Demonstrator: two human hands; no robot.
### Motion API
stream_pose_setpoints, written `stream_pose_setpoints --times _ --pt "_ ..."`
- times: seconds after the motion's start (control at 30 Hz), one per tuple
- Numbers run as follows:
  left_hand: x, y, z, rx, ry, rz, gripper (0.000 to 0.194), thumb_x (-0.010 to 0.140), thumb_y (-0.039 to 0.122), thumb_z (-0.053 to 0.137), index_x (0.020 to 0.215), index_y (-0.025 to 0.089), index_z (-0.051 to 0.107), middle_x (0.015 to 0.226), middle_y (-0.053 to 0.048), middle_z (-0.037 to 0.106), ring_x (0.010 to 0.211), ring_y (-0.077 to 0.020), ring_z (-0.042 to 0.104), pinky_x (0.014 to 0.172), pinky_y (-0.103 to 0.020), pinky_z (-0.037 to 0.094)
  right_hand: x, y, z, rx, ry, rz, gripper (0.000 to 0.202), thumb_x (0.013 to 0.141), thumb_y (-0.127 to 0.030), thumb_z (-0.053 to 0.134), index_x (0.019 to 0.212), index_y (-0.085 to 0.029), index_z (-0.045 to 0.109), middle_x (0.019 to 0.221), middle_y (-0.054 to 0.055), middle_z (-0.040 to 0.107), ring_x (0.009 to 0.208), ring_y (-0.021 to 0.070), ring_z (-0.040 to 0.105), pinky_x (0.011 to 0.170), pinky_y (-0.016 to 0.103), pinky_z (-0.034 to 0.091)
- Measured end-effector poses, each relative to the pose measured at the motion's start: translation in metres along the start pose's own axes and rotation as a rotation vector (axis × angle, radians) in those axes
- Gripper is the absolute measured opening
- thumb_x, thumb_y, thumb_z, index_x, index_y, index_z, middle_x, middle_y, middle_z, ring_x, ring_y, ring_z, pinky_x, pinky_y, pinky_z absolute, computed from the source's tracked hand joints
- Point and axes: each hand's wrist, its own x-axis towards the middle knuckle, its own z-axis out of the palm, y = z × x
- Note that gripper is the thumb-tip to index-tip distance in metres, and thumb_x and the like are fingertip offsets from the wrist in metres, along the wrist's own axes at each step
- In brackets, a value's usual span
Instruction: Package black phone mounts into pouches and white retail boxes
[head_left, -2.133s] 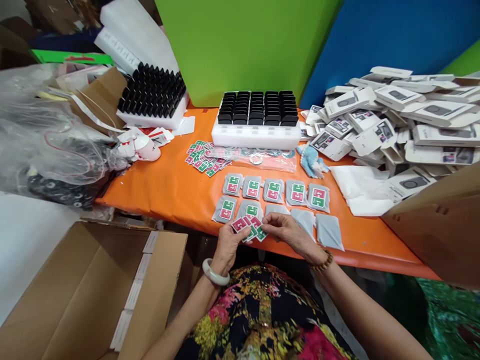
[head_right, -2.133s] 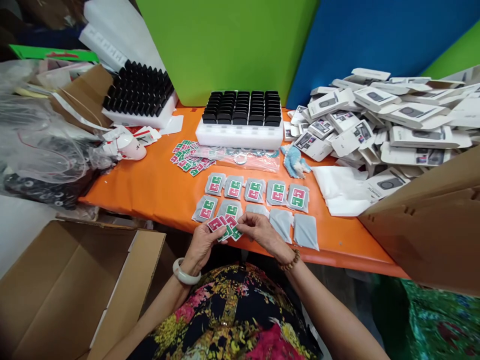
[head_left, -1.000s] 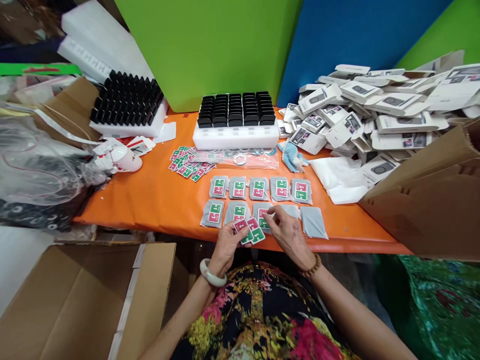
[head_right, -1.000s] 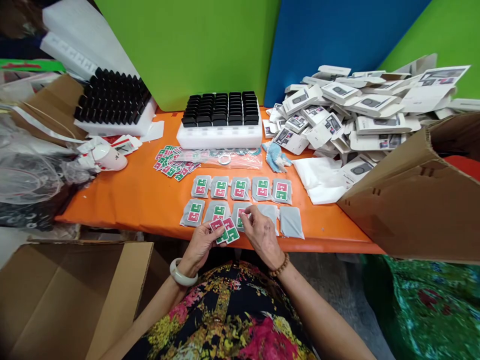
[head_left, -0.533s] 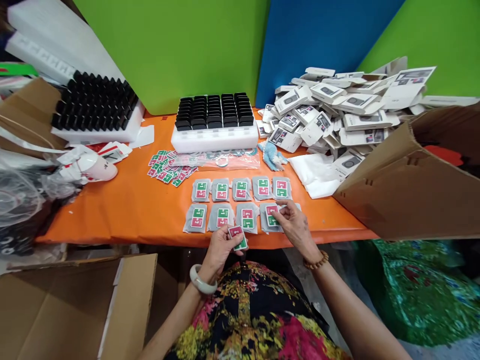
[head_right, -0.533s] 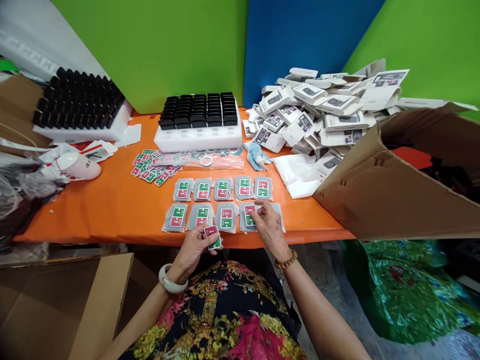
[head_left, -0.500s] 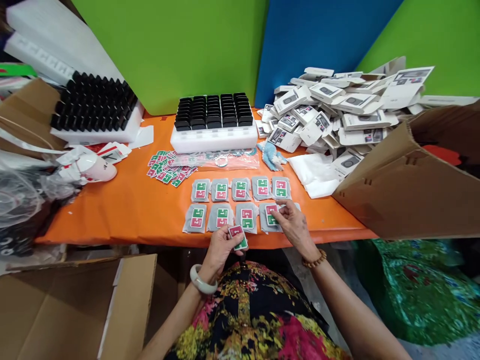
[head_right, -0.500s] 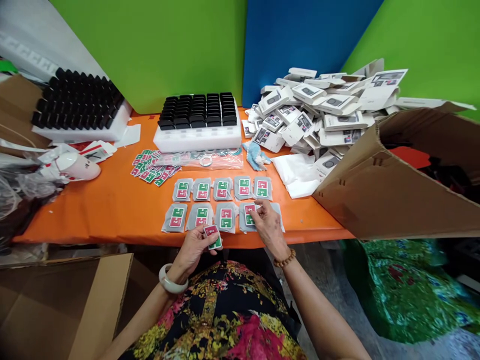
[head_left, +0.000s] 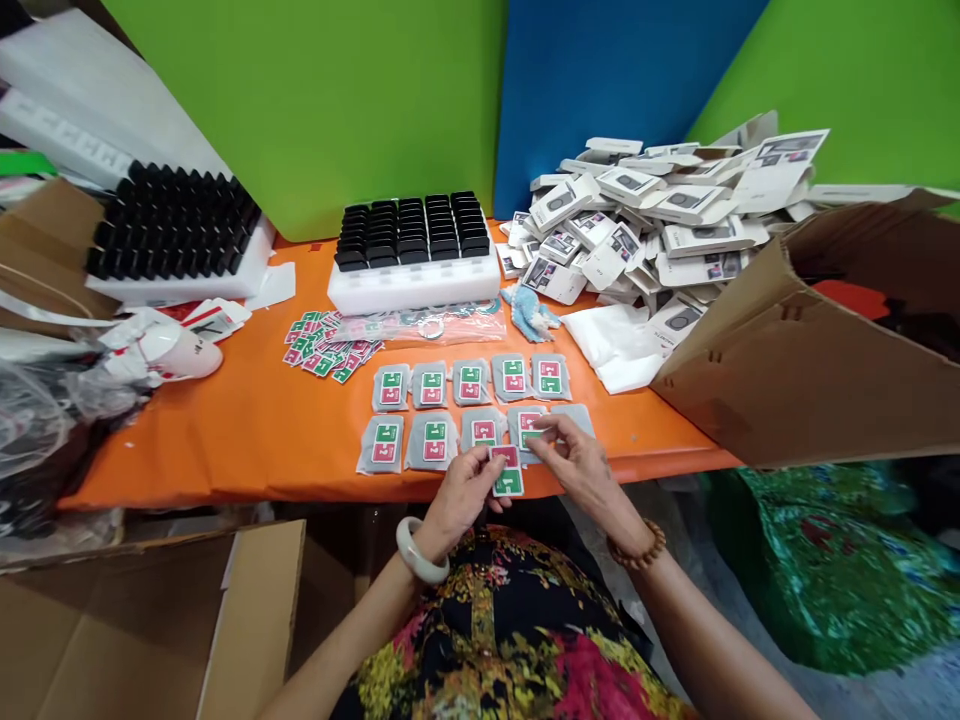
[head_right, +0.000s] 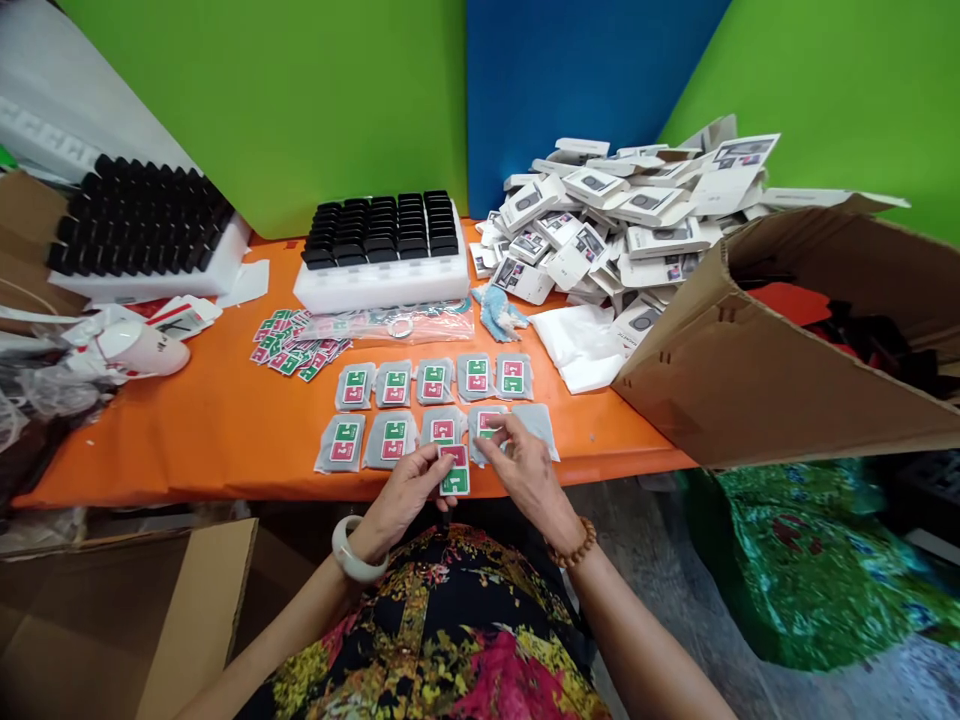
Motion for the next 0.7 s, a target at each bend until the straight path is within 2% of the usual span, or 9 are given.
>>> stream_pose_setpoints --times 0.07,0.13,0.2,0.27,0.37,0.47,0.57,0.7 --pt "0.003 0.000 0.007 0.057 -0.061 -0.009 0.044 0.074 0.059 0.061 0.079 0.016 0.053 0.051 0.005 0.054 0.042 -0.0099 0.057 0.039 -0.017 0.042 -0.010 -0.005 -0.002 0.186 -0.161 0.066 0.031 0.080 -0.048 0.062 0.094 -0.020 0.060 0.069 -0.003 0.055 0.049 0.0090 0.042 0.047 0.024 0.035" --pt "0.006 -0.001 0.013 0.093 -0.101 -0.018 0.042 0.077 0.058 0.058 0.079 0.016 0.053 0.048 0.005 0.053 0.039 -0.0094 0.054 0.038 -0.017 0.041 -0.016 -0.005 -0.006 0.314 -0.232 0.126 0.032 0.078 -0.049 0.064 0.090 -0.019 0.060 0.064 -0.005 0.051 0.046 0.0073 0.037 0.043 0.022 0.032" --pt "0.008 -0.003 0.016 0.108 -0.112 -0.013 0.040 0.079 0.057 0.057 0.079 0.017 0.053 0.052 0.004 0.057 0.040 -0.0087 0.054 0.039 -0.017 0.040 -0.016 0.001 -0.016 0.390 -0.202 0.183 0.036 0.075 -0.050 0.067 0.090 -0.019 0.059 0.060 -0.007 0.047 0.044 0.0062 0.034 0.041 0.021 0.028" --pt "0.010 -0.004 0.015 0.117 -0.088 0.015 0.039 0.079 0.055 0.057 0.079 0.016 0.054 0.060 0.001 0.061 0.044 -0.0083 0.056 0.041 -0.018 0.042 -0.009 0.012 -0.031 0.403 -0.111 0.220 0.041 0.069 -0.051 0.070 0.092 -0.019 0.058 0.059 -0.007 0.047 0.043 0.0056 0.032 0.039 0.021 0.025" --pt "0.009 0.000 0.007 0.133 -0.015 0.065 0.036 0.079 0.051 0.060 0.081 0.016 0.056 0.065 0.001 0.062 0.050 -0.0089 0.058 0.046 -0.018 0.045 0.009 0.032 -0.055 0.295 0.010 0.202 0.044 0.066 -0.050 0.071 0.092 -0.018 0.058 0.059 -0.007 0.047 0.045 0.0068 0.036 0.042 0.021 0.027" --pt "0.004 0.008 -0.005 0.136 0.054 0.104 0.033 0.078 0.048 0.062 0.080 0.016 0.056 0.067 0.001 0.062 0.053 -0.0093 0.059 0.048 -0.019 0.046 0.025 0.045 -0.070 0.117 0.018 0.140 0.037 0.069 -0.047 0.067 0.090 -0.018 0.058 0.057 -0.006 0.048 0.050 0.0101 0.043 0.047 0.023 0.034" --pt "-0.002 0.014 -0.022 0.126 0.156 0.134 0.033 0.076 0.047 0.066 0.080 0.015 0.058 0.067 0.001 0.063 0.052 -0.0092 0.058 0.048 -0.019 0.046 0.033 0.050 -0.073 -0.084 0.004 0.068 0.027 0.075 -0.041 0.061 0.091 -0.019 0.058 0.061 -0.004 0.052 0.055 0.0130 0.049 0.052 0.025 0.038" --pt "-0.010 0.015 -0.051 0.062 0.351 0.162 0.039 0.068 0.049 0.072 0.080 0.014 0.059 0.064 0.001 0.063 0.052 -0.0096 0.058 0.047 -0.019 0.045 0.033 0.053 -0.069 -0.341 0.021 -0.030 0.019 0.081 -0.033 0.054 0.094 -0.020 0.058 0.067 -0.001 0.058 0.060 0.0151 0.054 0.057 0.026 0.039"
